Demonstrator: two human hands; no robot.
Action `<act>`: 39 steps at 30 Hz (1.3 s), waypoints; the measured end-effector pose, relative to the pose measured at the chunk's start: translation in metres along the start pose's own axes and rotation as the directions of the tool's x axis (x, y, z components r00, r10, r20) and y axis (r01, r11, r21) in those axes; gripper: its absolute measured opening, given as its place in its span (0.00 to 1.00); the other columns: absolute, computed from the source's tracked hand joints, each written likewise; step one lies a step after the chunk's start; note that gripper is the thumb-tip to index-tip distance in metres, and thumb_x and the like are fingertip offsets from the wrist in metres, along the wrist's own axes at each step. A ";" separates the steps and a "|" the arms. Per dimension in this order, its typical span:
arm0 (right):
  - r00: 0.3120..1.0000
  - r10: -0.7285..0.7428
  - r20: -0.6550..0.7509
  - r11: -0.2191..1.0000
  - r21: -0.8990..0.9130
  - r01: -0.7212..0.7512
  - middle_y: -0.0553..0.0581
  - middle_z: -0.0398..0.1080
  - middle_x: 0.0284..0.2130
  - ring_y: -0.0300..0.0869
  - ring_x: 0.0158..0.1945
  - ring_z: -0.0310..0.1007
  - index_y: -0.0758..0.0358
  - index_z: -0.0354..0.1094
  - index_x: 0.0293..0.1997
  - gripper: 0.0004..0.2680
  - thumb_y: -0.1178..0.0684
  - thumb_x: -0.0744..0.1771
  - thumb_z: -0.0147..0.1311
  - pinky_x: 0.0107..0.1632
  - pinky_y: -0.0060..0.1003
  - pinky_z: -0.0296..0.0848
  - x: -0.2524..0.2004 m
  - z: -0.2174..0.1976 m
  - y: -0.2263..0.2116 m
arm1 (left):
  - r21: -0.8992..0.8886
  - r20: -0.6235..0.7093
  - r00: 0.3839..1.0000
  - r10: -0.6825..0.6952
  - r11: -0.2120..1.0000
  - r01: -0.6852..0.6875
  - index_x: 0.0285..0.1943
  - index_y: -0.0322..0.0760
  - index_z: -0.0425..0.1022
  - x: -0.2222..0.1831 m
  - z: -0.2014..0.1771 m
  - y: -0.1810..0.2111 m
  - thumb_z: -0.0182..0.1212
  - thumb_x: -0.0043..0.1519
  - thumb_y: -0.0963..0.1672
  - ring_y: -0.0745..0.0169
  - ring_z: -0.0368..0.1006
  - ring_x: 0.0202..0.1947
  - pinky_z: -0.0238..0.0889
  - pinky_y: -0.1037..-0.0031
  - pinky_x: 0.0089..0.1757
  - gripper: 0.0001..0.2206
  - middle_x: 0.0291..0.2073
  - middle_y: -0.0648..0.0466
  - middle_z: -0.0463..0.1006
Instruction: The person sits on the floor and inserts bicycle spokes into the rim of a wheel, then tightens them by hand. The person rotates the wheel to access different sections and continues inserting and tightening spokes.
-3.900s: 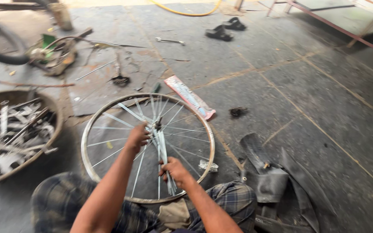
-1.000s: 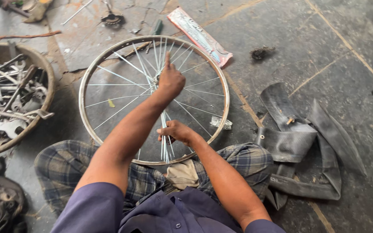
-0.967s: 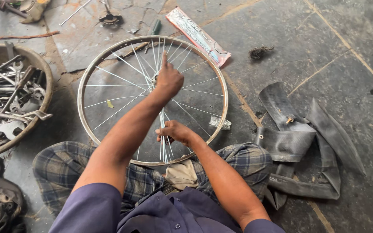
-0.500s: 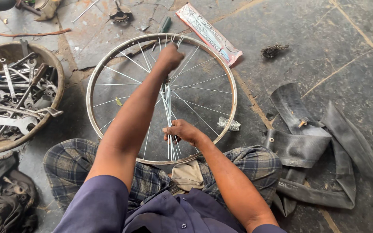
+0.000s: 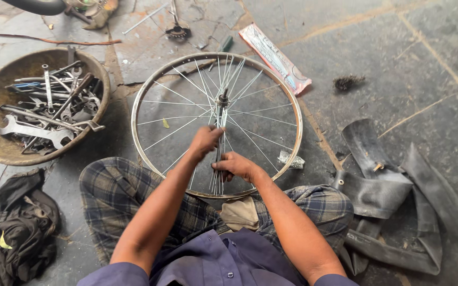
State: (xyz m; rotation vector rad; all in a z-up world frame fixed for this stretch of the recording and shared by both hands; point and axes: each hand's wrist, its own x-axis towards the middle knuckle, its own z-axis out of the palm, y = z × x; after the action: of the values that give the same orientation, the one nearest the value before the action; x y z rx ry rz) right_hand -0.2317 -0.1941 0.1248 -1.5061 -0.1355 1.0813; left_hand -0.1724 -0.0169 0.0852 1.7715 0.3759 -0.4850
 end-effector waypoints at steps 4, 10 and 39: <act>1.000 -0.011 -0.013 0.999 0.035 0.012 0.53 0.76 0.30 0.37 0.28 0.75 0.64 0.71 0.45 0.12 0.45 0.66 0.59 0.28 0.31 0.70 -0.010 0.008 -0.001 | -0.270 0.081 0.997 -0.007 0.962 0.028 0.44 0.26 0.77 -0.023 0.014 0.002 0.60 0.64 0.47 0.64 0.72 0.24 0.65 0.71 0.28 0.14 0.29 0.51 0.79; 0.997 -0.065 -0.037 0.965 0.252 0.072 0.58 0.78 0.35 0.42 0.34 0.79 0.63 0.71 0.46 0.10 0.47 0.67 0.56 0.38 0.35 0.78 -0.019 0.011 -0.005 | -0.158 0.184 0.983 0.010 0.987 0.020 0.42 0.31 0.78 -0.031 0.005 -0.008 0.60 0.64 0.48 0.66 0.70 0.23 0.65 0.73 0.28 0.14 0.26 0.53 0.77; 0.995 0.008 0.103 0.987 0.161 -0.025 0.53 0.79 0.33 0.33 0.29 0.75 0.62 0.74 0.37 0.11 0.44 0.67 0.59 0.31 0.30 0.75 -0.007 -0.005 -0.011 | -0.464 -0.006 0.992 -0.127 0.879 0.110 0.47 0.28 0.74 0.178 -0.015 0.048 0.59 0.61 0.45 0.61 0.64 0.23 0.58 0.68 0.22 0.13 0.34 0.45 0.76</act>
State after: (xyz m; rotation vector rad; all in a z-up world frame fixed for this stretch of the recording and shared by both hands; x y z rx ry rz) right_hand -0.2271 -0.1999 0.1367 -1.3086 -0.1040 1.1553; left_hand 0.0061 -0.0148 0.0377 1.2960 0.5785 -0.4082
